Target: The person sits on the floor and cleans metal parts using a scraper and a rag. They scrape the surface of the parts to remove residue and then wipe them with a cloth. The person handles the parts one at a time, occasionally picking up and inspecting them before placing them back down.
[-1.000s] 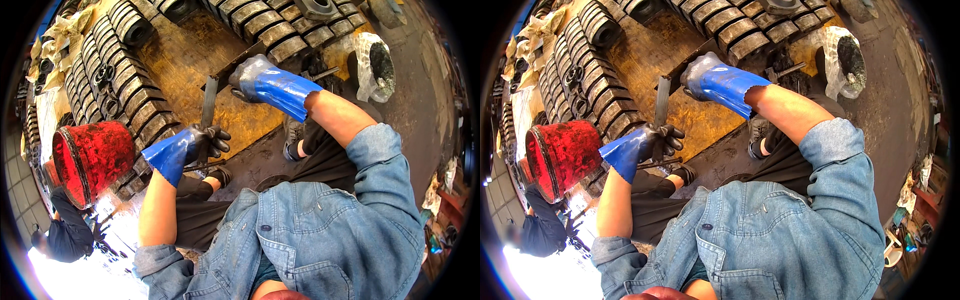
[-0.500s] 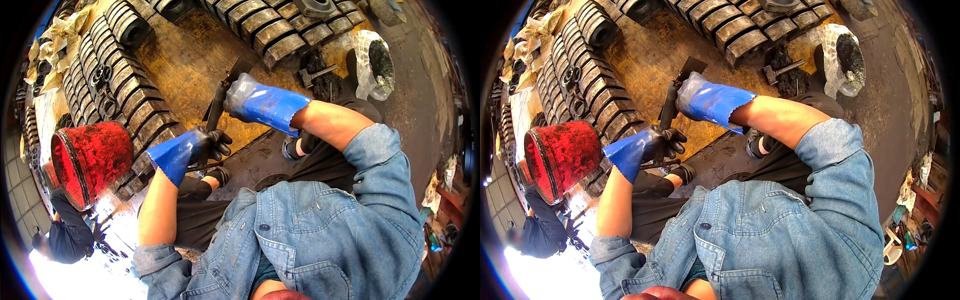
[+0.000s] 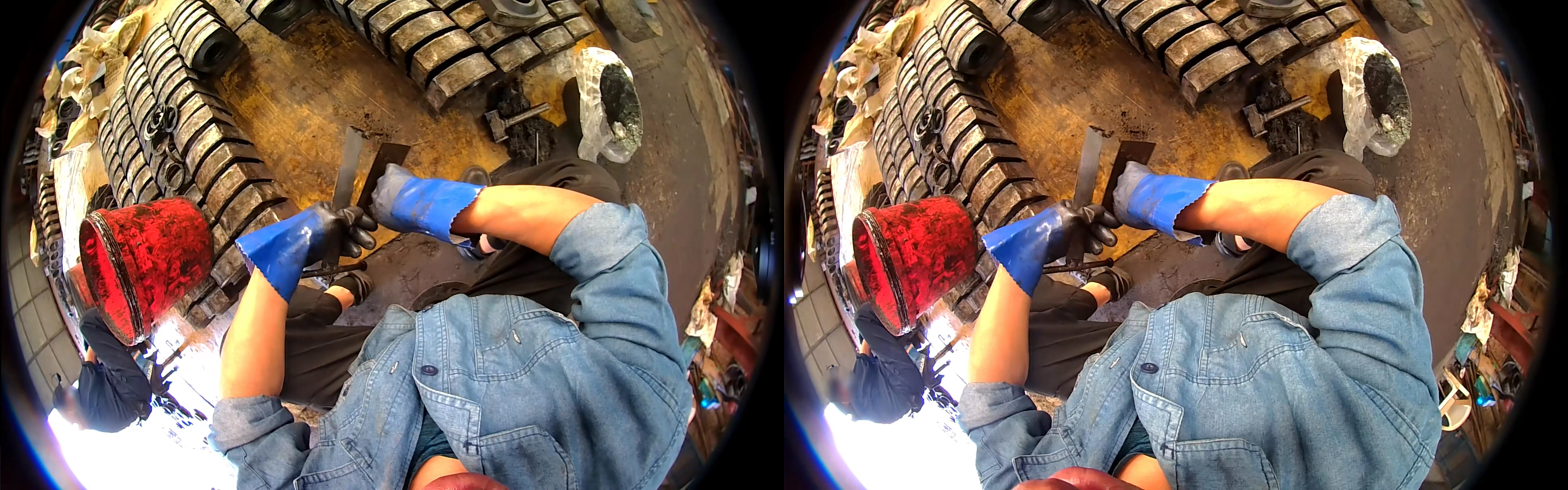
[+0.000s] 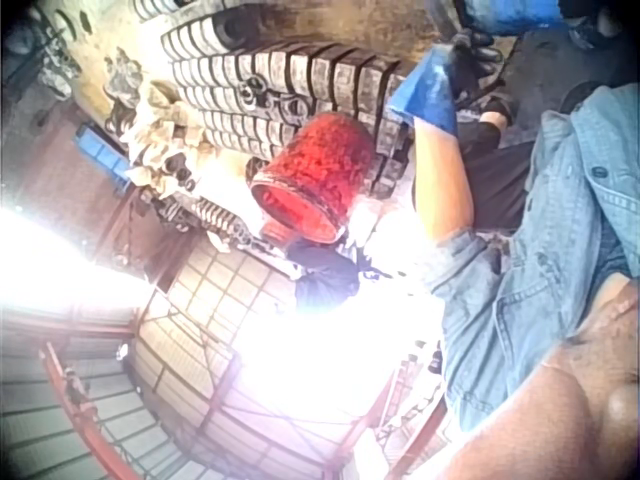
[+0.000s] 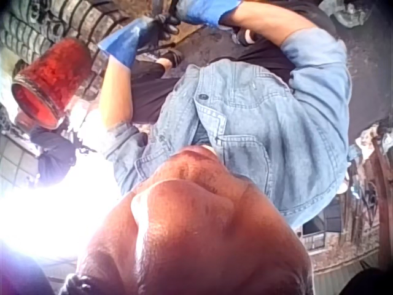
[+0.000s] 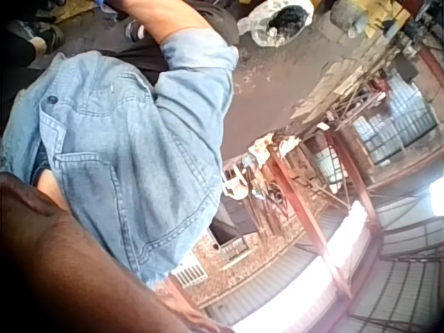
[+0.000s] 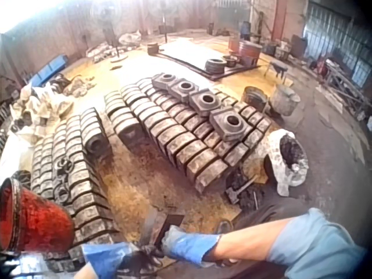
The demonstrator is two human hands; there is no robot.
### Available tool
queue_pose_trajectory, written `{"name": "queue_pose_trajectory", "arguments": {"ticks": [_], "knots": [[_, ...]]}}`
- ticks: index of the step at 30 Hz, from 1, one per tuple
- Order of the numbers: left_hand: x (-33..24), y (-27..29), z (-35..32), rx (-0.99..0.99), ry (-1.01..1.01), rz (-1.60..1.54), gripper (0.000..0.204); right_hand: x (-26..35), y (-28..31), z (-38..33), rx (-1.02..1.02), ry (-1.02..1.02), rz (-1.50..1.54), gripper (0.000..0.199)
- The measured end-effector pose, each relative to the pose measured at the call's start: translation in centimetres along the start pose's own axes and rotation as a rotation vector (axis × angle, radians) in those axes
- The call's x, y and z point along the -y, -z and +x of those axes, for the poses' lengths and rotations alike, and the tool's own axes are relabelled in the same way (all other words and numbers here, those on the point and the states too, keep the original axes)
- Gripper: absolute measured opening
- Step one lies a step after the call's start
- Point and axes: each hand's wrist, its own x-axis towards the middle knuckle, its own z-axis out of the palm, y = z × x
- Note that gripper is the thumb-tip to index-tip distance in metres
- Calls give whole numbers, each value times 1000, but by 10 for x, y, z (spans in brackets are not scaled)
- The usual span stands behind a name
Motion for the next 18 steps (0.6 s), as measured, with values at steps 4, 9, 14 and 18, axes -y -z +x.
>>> {"name": "queue_pose_trajectory", "arguments": {"ticks": [4,9,14,18], "knots": [[2,15,6,20,0,-33,37,-18,-14,2,264,-212,238,28],[-4,33,13,142,-41,-217,42,-64,-54,-6,120,-530,247,27],[5,30,5,28,-114,-461,43,-81,-10,-29,-191,-771,448,40],[12,43,13,235,-149,-452,43,-55,-24,-12,-578,-574,473,36]]}}
